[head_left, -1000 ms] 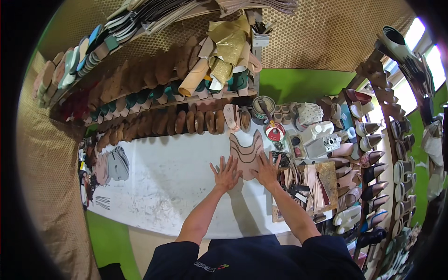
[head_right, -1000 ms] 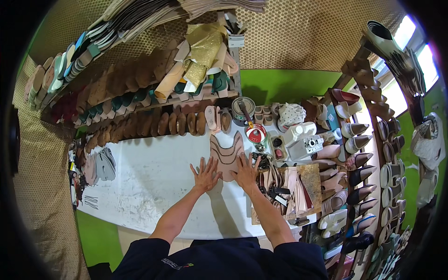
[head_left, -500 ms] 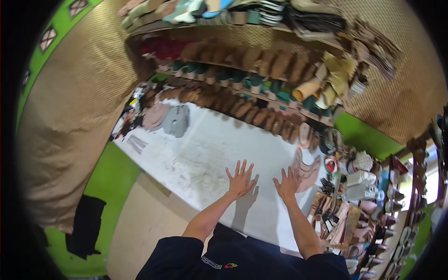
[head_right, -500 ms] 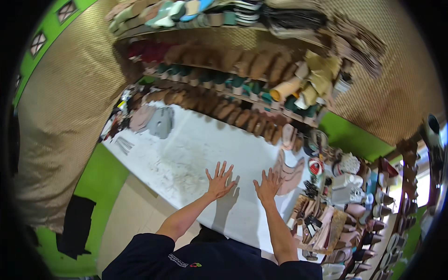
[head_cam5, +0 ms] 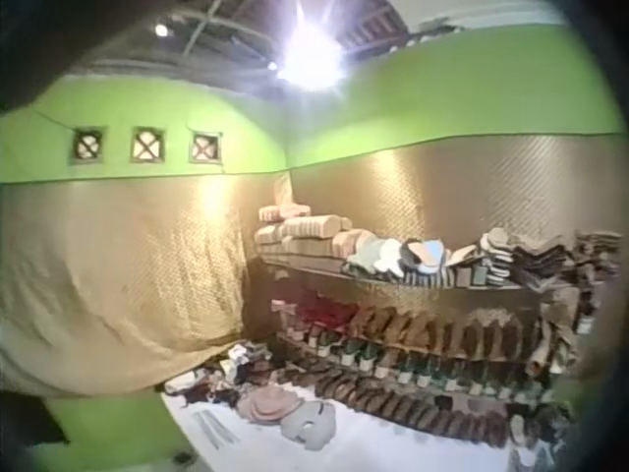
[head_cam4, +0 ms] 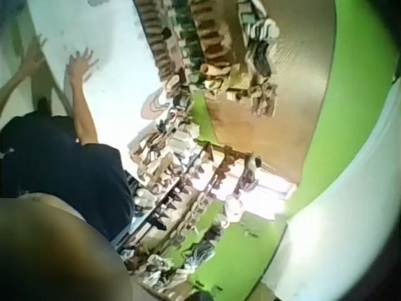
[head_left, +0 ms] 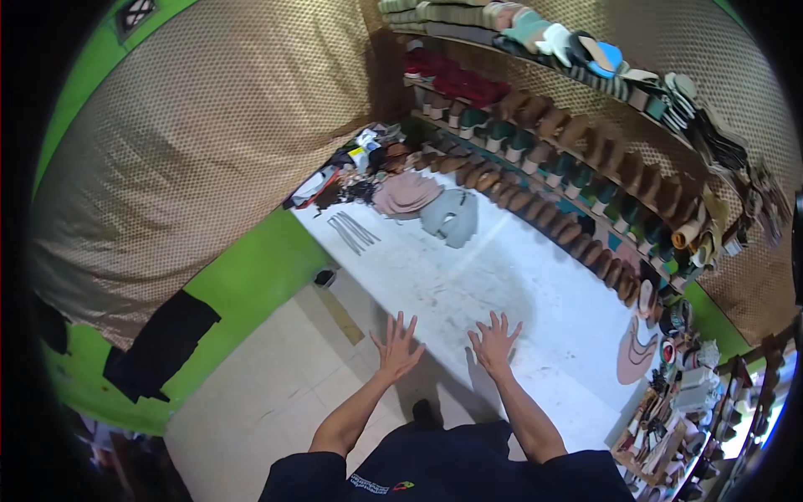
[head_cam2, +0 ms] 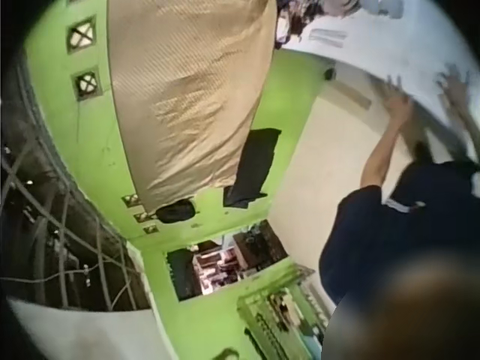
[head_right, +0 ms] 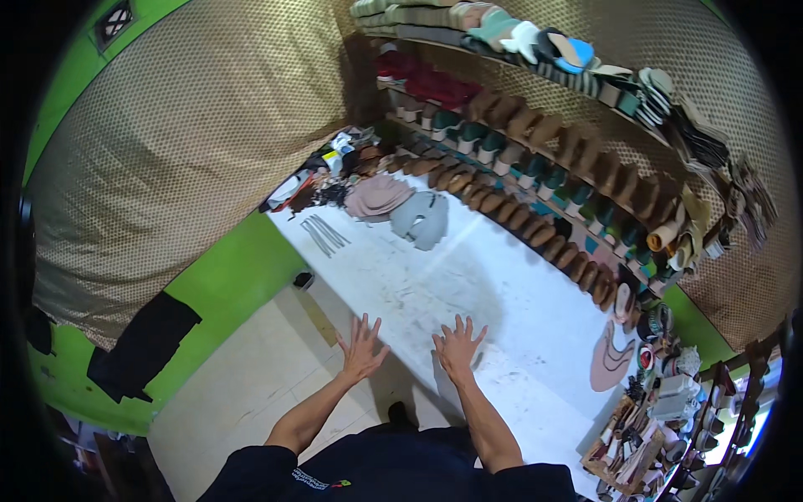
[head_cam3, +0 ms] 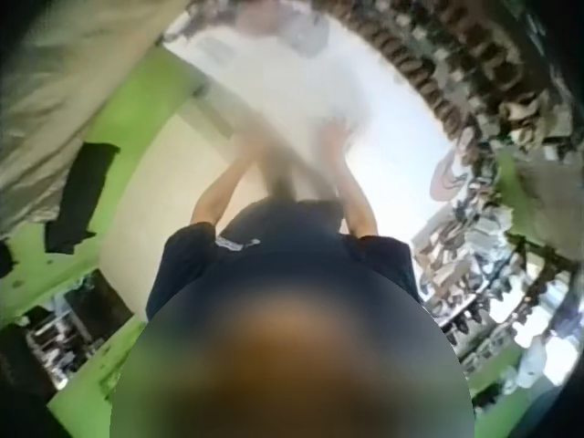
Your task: Assembling and organizing leather shoe upper components on a workbench.
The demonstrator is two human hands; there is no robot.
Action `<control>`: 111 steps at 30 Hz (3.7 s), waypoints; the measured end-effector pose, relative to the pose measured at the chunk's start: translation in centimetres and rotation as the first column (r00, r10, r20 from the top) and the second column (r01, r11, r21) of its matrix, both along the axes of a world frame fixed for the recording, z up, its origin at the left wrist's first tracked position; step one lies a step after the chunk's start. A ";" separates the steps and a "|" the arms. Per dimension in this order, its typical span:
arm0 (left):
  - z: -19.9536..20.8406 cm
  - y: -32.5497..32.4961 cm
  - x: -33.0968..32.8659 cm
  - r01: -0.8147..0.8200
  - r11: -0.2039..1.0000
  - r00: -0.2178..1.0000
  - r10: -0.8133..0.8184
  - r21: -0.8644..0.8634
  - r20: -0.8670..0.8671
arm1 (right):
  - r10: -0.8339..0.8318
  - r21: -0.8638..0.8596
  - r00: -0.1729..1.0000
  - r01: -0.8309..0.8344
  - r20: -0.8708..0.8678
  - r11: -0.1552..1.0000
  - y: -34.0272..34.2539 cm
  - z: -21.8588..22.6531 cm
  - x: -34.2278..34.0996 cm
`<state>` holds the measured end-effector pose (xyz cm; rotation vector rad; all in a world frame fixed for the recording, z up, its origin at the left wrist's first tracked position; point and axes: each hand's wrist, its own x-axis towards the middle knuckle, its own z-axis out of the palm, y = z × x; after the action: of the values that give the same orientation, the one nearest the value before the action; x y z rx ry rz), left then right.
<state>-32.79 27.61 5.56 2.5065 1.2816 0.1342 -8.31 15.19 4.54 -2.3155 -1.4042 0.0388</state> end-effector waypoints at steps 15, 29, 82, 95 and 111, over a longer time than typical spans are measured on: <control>2.6 12.8 -13.2 -0.174 0.984 0.985 0.174 0.038 0.012 | 0.109 0.135 0.990 -0.120 0.087 0.984 21.2 1.7 -6.3; 4.2 31.4 -8.1 -0.019 1.000 0.999 0.019 0.010 -0.038 | 0.018 0.180 0.999 -0.027 0.049 0.983 45.1 2.4 0.6; 0.8 57.9 8.0 0.457 0.886 0.888 -0.450 -0.078 0.092 | -0.192 0.142 0.953 0.162 0.235 0.977 39.7 10.6 -1.0; -1.7 61.2 -3.3 0.470 0.879 0.881 -0.462 -0.076 0.102 | -0.400 -0.085 0.916 0.396 -0.036 0.914 34.8 1.5 -19.6; -1.3 56.6 -1.9 0.607 0.784 0.791 -0.581 -0.129 0.192 | -0.378 0.013 0.925 0.379 -0.030 0.925 47.9 -2.2 -15.8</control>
<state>-34.69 84.17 4.28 2.5480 0.3728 0.0384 -24.06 63.11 2.35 -2.5190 -0.9167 -0.0585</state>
